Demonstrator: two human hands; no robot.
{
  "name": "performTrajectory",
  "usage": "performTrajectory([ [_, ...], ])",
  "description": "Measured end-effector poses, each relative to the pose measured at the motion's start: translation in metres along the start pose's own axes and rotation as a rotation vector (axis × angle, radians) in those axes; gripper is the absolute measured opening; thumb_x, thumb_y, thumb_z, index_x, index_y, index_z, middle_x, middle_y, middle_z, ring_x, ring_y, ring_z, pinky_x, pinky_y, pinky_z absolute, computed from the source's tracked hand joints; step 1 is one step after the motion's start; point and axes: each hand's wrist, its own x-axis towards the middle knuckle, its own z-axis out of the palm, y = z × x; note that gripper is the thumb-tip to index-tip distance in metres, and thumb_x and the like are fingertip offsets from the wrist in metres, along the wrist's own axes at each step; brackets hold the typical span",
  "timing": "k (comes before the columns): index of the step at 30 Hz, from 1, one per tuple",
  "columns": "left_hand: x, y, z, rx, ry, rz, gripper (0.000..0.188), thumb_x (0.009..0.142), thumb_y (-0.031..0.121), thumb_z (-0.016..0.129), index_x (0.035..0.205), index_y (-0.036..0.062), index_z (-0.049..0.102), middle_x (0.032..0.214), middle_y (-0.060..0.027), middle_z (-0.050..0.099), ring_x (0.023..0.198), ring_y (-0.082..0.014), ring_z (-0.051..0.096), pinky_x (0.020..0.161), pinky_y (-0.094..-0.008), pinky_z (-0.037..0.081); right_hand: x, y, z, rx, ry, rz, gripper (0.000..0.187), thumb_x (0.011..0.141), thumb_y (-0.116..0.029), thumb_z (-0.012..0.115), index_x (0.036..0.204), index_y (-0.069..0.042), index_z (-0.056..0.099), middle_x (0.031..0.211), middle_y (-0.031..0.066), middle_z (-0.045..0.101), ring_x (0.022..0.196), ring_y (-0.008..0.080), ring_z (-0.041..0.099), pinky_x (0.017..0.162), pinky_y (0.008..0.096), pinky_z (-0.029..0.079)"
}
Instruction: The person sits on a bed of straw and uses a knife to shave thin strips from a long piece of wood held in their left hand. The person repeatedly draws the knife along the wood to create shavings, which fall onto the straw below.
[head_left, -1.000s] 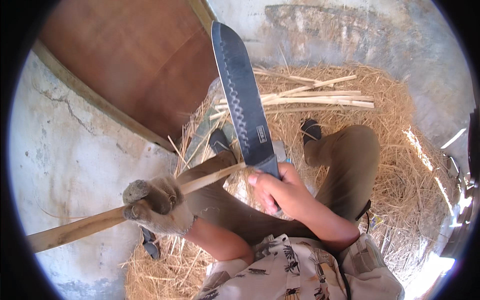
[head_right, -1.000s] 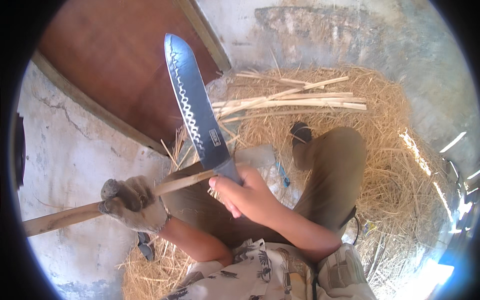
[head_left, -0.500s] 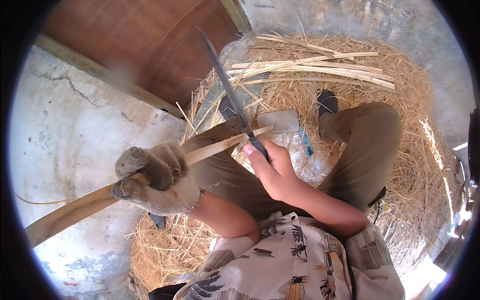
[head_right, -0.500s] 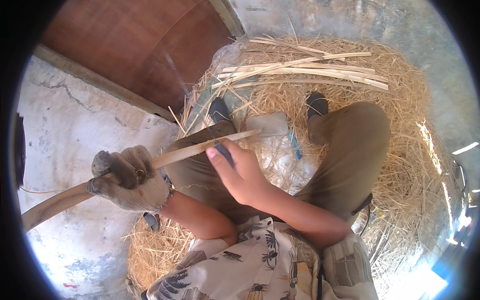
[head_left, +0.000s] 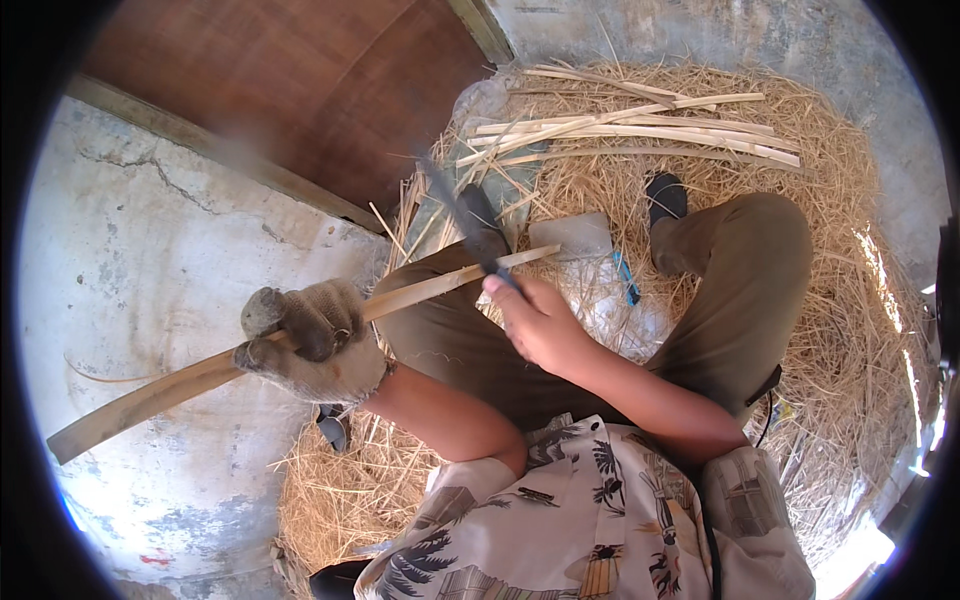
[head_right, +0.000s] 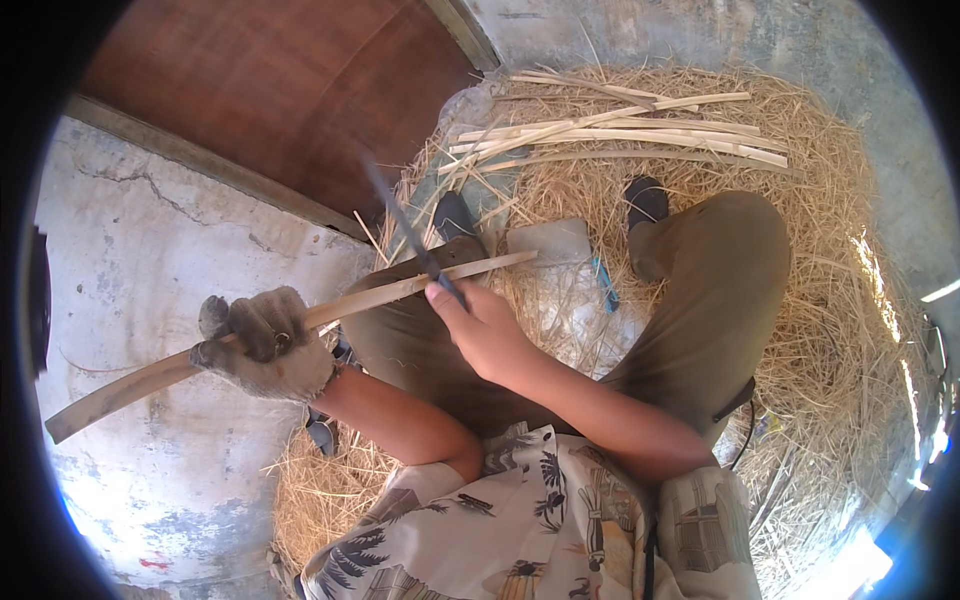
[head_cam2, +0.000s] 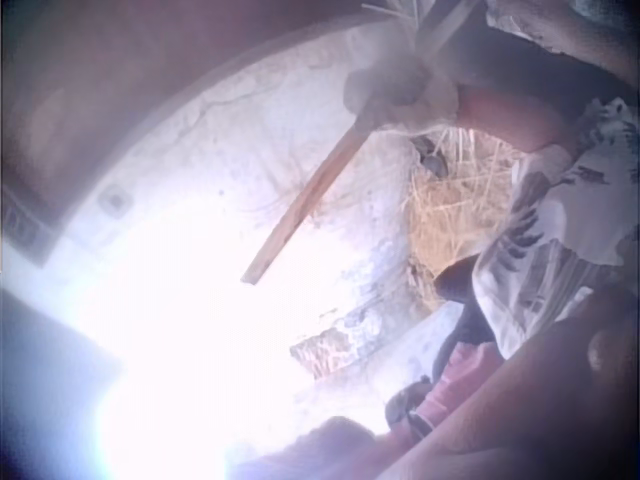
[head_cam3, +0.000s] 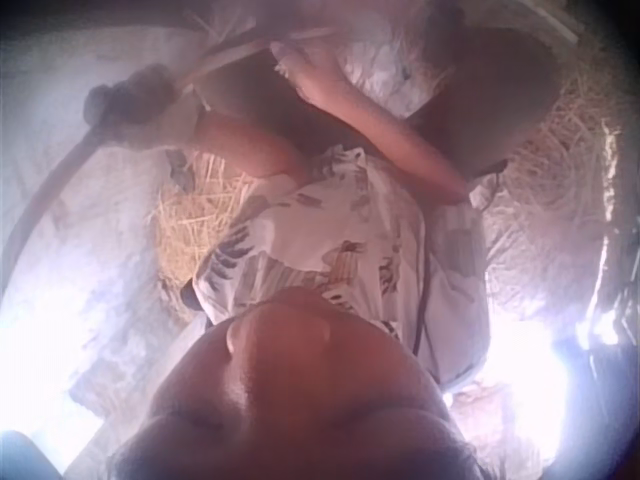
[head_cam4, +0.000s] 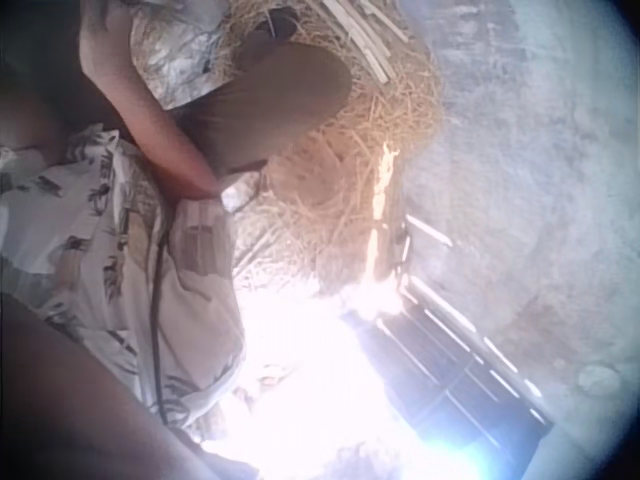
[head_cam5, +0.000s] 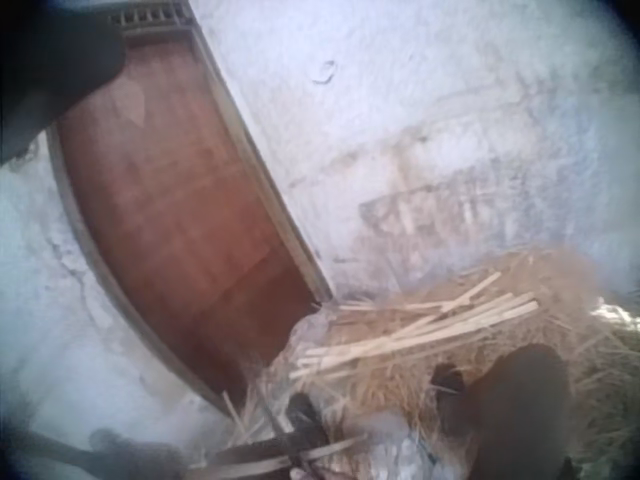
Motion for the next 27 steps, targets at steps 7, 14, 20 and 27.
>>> performTrajectory([
  [7, 0.002, 0.004, 0.001, -0.061, -0.083, -0.087, 0.049, 0.100, 0.049, 0.056, 0.116, 0.0042, 0.069, 0.049, 0.0085, 0.029, 0.039, -0.0046, 0.021, 0.035, -0.0224, 0.022, 0.001, -0.018, -0.012, -0.026, -0.047, 0.107, 0.038, 0.101, -0.043, 0.056, 0.096, -0.006, 0.058, 0.054, -0.0049, 0.042, 0.040, 0.0065, 0.039, 0.040, 0.0271, 0.030],
  [14, 0.009, -0.001, 0.013, -0.105, -0.194, -0.110, 0.043, 0.096, 0.045, 0.061, 0.103, 0.0023, 0.067, 0.046, 0.0027, 0.032, 0.035, -0.0097, 0.023, 0.033, -0.0272, 0.023, 0.011, -0.002, -0.018, -0.126, -0.131, 0.313, 0.042, 0.100, -0.045, 0.056, 0.089, -0.004, 0.058, 0.058, -0.0035, 0.046, 0.050, 0.0074, 0.044, 0.050, 0.0261, 0.035],
  [20, 0.003, 0.000, 0.018, -0.031, 0.001, -0.129, 0.038, 0.099, 0.044, 0.058, 0.094, 0.0071, 0.067, 0.046, 0.0047, 0.034, 0.038, -0.0077, 0.026, 0.036, -0.0263, 0.025, 0.006, -0.006, -0.017, -0.315, 0.042, -0.086, 0.045, 0.101, -0.044, 0.053, 0.086, -0.002, 0.056, 0.061, 0.0041, 0.053, 0.056, 0.0135, 0.052, 0.056, 0.0292, 0.041],
  [27, 0.002, -0.002, 0.024, -0.025, -0.099, -0.094, 0.038, 0.099, 0.044, 0.057, 0.095, 0.0080, 0.066, 0.047, 0.0045, 0.033, 0.038, -0.0077, 0.025, 0.035, -0.0264, 0.024, 0.010, -0.004, -0.014, -0.304, -0.055, 0.155, 0.044, 0.101, -0.041, 0.055, 0.081, -0.001, 0.056, 0.060, 0.0047, 0.054, 0.057, 0.0160, 0.055, 0.056, 0.0318, 0.043],
])
